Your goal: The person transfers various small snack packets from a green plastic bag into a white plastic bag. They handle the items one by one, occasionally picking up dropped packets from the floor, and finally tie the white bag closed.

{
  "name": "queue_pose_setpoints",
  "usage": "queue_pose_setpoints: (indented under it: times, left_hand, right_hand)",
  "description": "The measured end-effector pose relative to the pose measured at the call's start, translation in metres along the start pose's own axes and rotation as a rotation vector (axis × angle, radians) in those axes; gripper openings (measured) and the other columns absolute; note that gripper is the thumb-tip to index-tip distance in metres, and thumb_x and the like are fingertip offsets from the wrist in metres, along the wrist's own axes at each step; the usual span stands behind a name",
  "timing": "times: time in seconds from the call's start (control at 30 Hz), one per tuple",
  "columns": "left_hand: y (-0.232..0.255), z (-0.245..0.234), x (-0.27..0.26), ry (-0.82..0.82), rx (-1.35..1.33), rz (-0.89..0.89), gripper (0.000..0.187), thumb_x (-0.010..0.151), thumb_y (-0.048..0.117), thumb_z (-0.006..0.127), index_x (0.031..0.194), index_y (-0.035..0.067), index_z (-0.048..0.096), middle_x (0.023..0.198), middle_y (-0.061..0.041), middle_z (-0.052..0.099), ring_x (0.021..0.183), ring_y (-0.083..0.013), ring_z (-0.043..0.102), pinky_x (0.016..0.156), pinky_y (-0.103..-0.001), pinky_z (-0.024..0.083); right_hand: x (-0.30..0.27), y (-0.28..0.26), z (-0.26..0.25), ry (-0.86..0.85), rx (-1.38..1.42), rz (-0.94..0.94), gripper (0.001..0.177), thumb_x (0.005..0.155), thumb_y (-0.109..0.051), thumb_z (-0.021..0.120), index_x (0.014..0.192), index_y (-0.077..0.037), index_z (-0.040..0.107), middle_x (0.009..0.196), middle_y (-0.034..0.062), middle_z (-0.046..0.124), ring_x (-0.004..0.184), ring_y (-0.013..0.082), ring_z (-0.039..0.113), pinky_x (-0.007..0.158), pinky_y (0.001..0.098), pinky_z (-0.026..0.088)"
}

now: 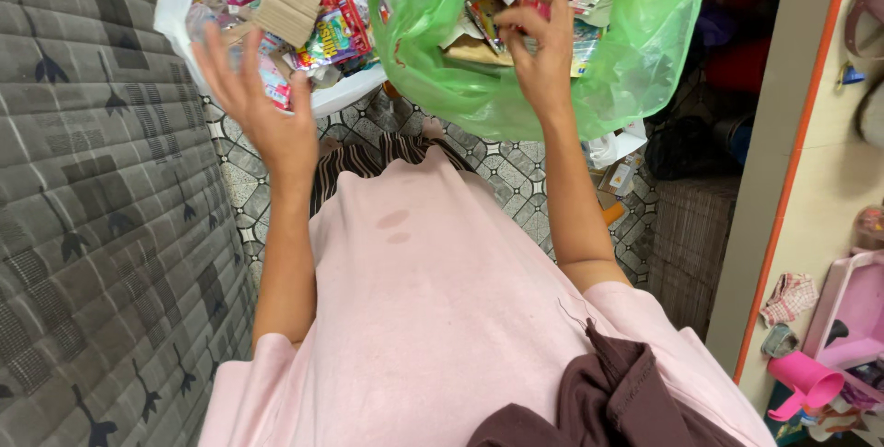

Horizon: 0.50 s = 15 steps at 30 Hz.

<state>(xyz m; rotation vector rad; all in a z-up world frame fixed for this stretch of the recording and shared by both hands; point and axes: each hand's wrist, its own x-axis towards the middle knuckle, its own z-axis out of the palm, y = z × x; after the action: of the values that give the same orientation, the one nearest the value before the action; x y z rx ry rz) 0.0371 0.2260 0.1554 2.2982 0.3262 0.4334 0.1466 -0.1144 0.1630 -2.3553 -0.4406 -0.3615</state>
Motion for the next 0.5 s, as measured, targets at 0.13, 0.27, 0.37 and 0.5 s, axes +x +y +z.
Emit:
queue_pose_setpoints:
  times: [0.13, 0.27, 0.37, 0.5]
  left_hand:
    - [0.046, 0.034, 0.001, -0.117, -0.078, 0.099, 0.049, 0.097, 0.006, 0.078, 0.143, 0.016, 0.064, 0.173, -0.010, 0.028, 0.162, -0.0378, 0.013, 0.135, -0.056, 0.012]
    - [0.076, 0.059, 0.000, -0.191, -0.132, 0.166, 0.043, 0.098, 0.007, 0.078, 0.138, 0.015, 0.067, 0.173, -0.010, 0.028, 0.163, -0.0404, 0.015, 0.135, -0.056, 0.018]
    - [0.085, 0.069, -0.003, -0.211, -0.112, 0.223, 0.044, 0.098, 0.009, 0.078, 0.139, 0.013, 0.066, 0.171, -0.011, 0.028, 0.161, -0.0419, 0.014, 0.133, -0.057, 0.017]
    - [0.085, 0.075, -0.007, -0.220, -0.093, 0.207, 0.044, 0.097, 0.011, 0.079, 0.140, 0.013, 0.066, 0.171, -0.011, 0.030, 0.161, -0.0415, 0.015, 0.133, -0.058, 0.017]
  right_hand:
    - [-0.020, 0.035, 0.004, -0.142, -0.046, 0.043, 0.044, 0.079, -0.002, 0.082, 0.122, -0.009, 0.073, 0.153, 0.0189, 0.047, 0.141, 0.0367, 0.043, 0.117, 0.0453, 0.034]
    - [-0.020, 0.028, 0.019, -0.148, -0.106, 0.082, 0.061, 0.084, -0.008, 0.083, 0.142, -0.003, 0.063, 0.149, 0.0114, 0.054, 0.136, 0.0329, 0.049, 0.113, 0.0449, 0.037]
    - [-0.019, 0.004, 0.032, -0.088, -0.223, -0.035, 0.061, 0.083, -0.014, 0.084, 0.139, -0.004, 0.064, 0.138, 0.0071, 0.058, 0.127, 0.0302, 0.052, 0.104, 0.0445, 0.037]
    - [-0.003, -0.009, 0.045, -0.006, -0.281, -0.142, 0.040, 0.083, -0.015, 0.085, 0.121, -0.010, 0.071, 0.119, 0.0011, 0.064, 0.113, 0.0242, 0.057, 0.097, 0.0428, 0.037]
